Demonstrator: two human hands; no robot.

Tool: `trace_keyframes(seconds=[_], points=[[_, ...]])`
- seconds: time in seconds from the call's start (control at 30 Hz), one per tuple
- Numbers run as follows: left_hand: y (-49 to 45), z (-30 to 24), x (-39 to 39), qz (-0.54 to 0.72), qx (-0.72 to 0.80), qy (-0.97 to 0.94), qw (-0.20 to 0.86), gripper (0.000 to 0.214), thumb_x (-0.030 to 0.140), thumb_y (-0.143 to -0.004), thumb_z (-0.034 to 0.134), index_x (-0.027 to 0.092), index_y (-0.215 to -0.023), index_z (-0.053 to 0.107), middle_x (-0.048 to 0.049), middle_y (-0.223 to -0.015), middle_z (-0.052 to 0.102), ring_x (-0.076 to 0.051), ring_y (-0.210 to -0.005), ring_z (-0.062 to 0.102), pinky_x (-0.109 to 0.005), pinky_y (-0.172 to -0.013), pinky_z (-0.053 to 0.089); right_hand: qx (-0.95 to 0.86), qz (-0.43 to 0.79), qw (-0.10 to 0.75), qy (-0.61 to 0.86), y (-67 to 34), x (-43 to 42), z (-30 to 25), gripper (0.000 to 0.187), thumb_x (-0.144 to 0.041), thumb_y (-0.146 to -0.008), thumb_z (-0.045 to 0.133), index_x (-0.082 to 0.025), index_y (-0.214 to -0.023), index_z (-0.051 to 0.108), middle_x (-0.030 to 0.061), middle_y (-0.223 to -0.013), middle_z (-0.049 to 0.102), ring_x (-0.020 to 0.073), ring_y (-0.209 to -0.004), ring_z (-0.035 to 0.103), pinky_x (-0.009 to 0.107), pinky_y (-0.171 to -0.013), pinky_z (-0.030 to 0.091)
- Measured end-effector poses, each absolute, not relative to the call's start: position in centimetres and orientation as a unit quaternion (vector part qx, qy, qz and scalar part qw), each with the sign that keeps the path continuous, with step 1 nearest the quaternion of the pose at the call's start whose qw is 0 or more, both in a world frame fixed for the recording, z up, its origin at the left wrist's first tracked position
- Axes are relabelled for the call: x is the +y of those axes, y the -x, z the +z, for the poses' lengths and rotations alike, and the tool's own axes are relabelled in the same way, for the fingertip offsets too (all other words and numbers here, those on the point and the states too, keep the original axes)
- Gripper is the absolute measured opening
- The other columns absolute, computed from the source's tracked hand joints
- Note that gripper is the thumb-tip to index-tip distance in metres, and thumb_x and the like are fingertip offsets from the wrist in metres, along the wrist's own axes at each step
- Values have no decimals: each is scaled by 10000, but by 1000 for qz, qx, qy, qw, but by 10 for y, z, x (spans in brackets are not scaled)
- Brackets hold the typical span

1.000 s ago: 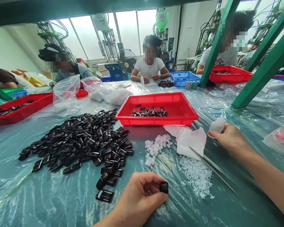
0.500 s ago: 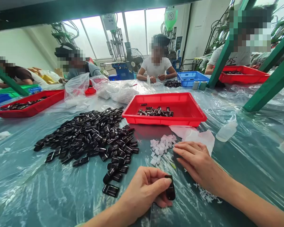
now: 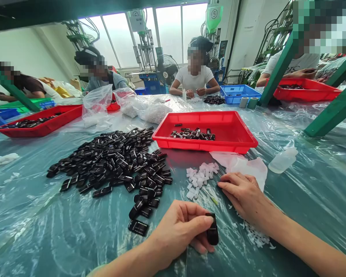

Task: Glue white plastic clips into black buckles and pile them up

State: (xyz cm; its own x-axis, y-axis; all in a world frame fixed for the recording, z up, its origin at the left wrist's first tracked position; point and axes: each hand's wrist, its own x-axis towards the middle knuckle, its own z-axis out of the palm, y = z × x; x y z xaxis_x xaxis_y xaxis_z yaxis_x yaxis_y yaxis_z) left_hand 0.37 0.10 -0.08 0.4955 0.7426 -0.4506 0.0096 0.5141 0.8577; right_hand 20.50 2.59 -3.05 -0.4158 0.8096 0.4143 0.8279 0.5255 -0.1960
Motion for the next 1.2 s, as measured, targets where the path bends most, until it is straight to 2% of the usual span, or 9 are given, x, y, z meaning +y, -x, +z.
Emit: trace_keyframes(seconds=[0.13, 0.3, 0.43, 0.77, 0.93, 1.07, 1.2], points=[[-5, -2, -1, 237, 448, -441, 740, 367, 390, -625, 736, 91, -802, 620, -62, -617, 644, -121, -508, 594, -180, -463, 449, -840, -25, 263, 475, -209, 28, -33, 274, -65, -860, 401, -174, -824, 650, 60, -816, 636, 191, -778, 612, 361, -716, 456], [-7, -4, -6, 228, 464, -465, 719, 293, 340, -617, 725, 108, -770, 631, -16, -589, 602, -98, -506, 533, -190, -489, 427, -822, -48, 324, 465, -213, 25, -29, 193, -123, -868, 437, -151, -883, 627, 111, -932, 635, 210, -831, 622, 349, -709, 504], [-6, -4, -8, 222, 457, -486, 712, 204, 274, -632, 701, 113, -748, 654, -2, -588, 575, -89, -520, 491, -193, -505, 403, -822, -32, 355, 445, -211, 15, -17, 144, -131, -864, 473, -178, -861, 609, 92, -942, 623, 184, -829, 619, 294, -672, 519], [-8, -2, -6, 221, 466, -478, 711, 228, 259, -613, 705, 111, -781, 663, -1, -577, 560, -88, -506, 464, -202, -506, 367, -822, 99, 371, 420, -204, 0, -7, 104, -111, -866, 466, -196, -867, 527, 41, -827, 606, 162, -799, 593, 274, -675, 491], [-7, -2, -7, 228, 446, -491, 713, 222, 264, -634, 709, 100, -782, 680, -1, -564, 542, -78, -502, 446, -189, -492, 337, -816, 180, 389, 387, -199, -10, 3, 218, -77, -872, 441, -199, -1000, 568, 36, -846, 583, 114, -727, 584, 204, -601, 486], [-6, -2, -7, 221, 454, -498, 705, 249, 283, -628, 719, 99, -792, 687, 9, -529, 515, -75, -477, 426, -176, -449, 313, -780, 267, 417, 382, -194, -14, 6, 187, -81, -848, 490, -213, -890, 616, 20, -799, 617, 117, -704, 604, 197, -588, 494], [-6, -2, -6, 208, 456, -496, 709, 288, 326, -628, 721, 100, -802, 679, 2, -527, 532, -85, -466, 453, -180, -453, 356, -727, 379, 432, 376, -189, -15, 3, 162, -90, -813, 549, -215, -823, 651, 6, -764, 672, 125, -682, 639, 195, -601, 514]])
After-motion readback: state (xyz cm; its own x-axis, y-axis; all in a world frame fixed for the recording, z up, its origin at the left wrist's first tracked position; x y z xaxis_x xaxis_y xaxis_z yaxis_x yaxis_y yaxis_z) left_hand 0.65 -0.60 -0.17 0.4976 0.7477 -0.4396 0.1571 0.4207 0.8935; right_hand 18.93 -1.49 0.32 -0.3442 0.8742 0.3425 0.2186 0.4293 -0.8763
